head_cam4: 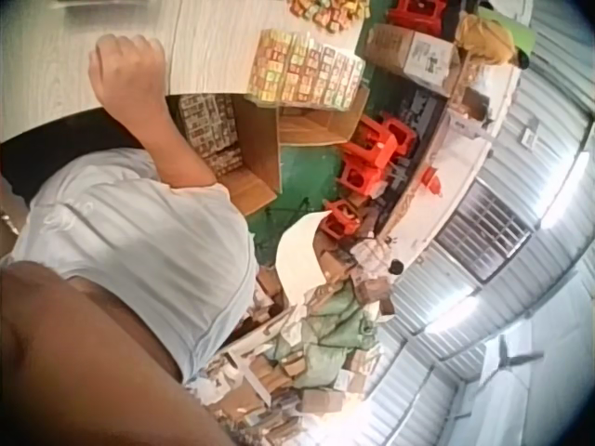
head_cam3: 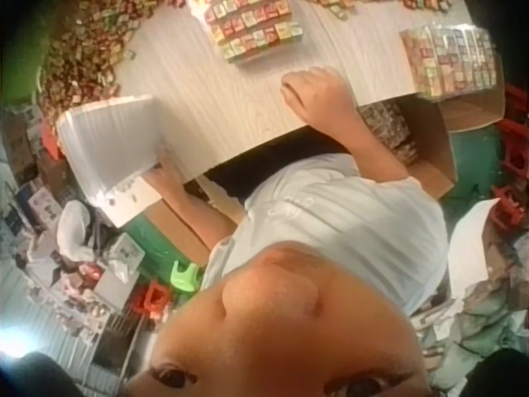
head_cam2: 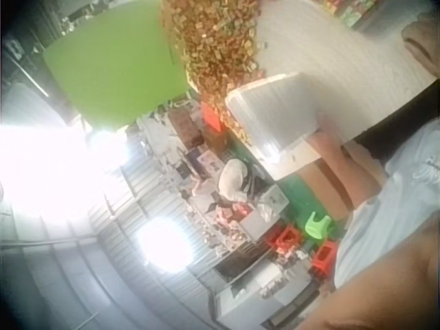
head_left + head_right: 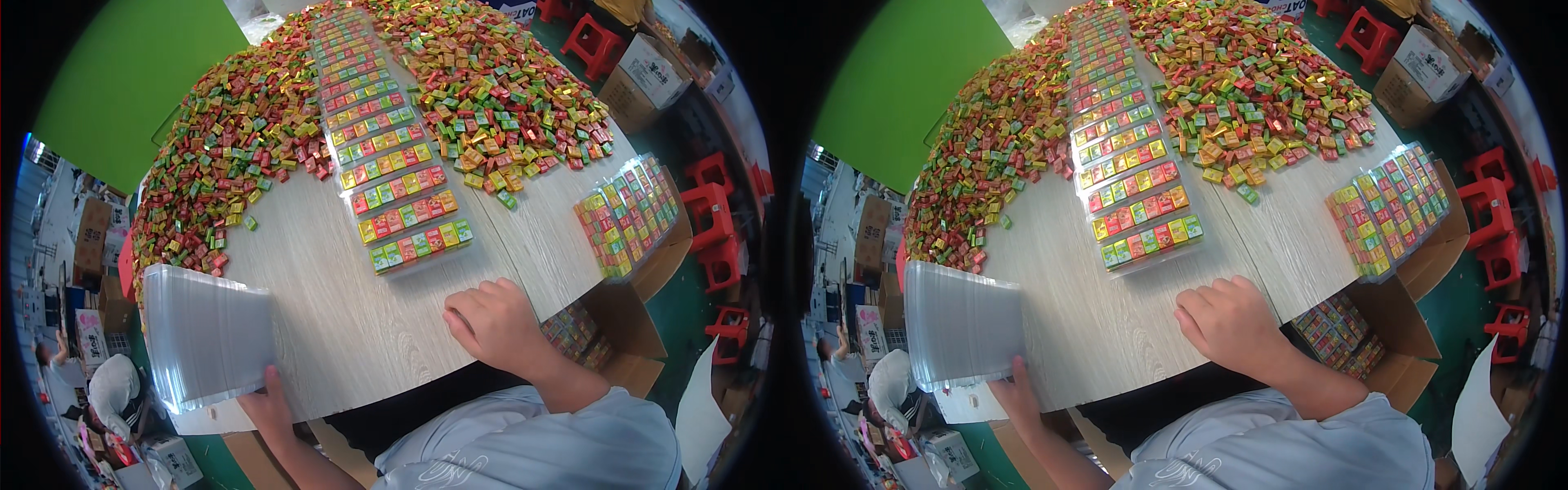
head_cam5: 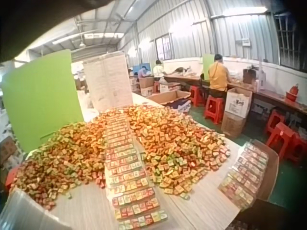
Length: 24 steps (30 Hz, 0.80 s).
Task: Placing small colorful toy boxes into clear plastic trays.
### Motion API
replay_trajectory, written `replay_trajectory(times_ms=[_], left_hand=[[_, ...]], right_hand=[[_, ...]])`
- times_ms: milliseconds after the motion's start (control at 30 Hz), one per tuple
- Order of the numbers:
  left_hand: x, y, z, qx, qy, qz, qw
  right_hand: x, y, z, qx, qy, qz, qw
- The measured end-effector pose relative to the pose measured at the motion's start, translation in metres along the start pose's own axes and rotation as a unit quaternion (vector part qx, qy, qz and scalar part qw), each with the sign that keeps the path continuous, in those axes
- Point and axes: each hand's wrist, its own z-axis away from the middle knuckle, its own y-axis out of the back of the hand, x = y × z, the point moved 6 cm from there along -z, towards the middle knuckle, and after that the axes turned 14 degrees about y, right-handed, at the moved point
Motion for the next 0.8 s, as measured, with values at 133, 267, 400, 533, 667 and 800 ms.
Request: replay_trajectory(times_ms=[133,267,400,533,667,800], left_hand=[[-0.0038,0.0009,-0.0009,0.008,-0.018,0.004,1.000],[0.0008,0.0000,0.0007,0.015,-0.016,0.004,1.000],[-0.0076,0.0020,-0.0031,0.009,-0.010,-0.002,1.000],[-0.0088,0.0028,-0.0038,0.008,-0.035,-0.014,0.999],[-0.0078,0.0021,-0.0031,0.010,-0.021,-0.005,1.000],[-0.0084,0.0025,-0.0033,0.019,-0.017,-0.017,1.000]], right_hand=[[0.0002,0.0003,0.0004,0.006,0.001,-0.005,1.000],[-0.0002,0.0013,0.0001,0.008,0.002,-0.004,1.000],[-0.0005,0.0009,-0.0001,0.005,0.001,-0.002,1.000],[-0.0003,0.0007,0.0003,0.010,0.001,-0.003,1.000],[0.0001,0.0011,0.0000,0.007,0.001,-0.004,1.000],[-0.0002,0.0008,-0.0003,0.002,0.003,0.000,1.000]])
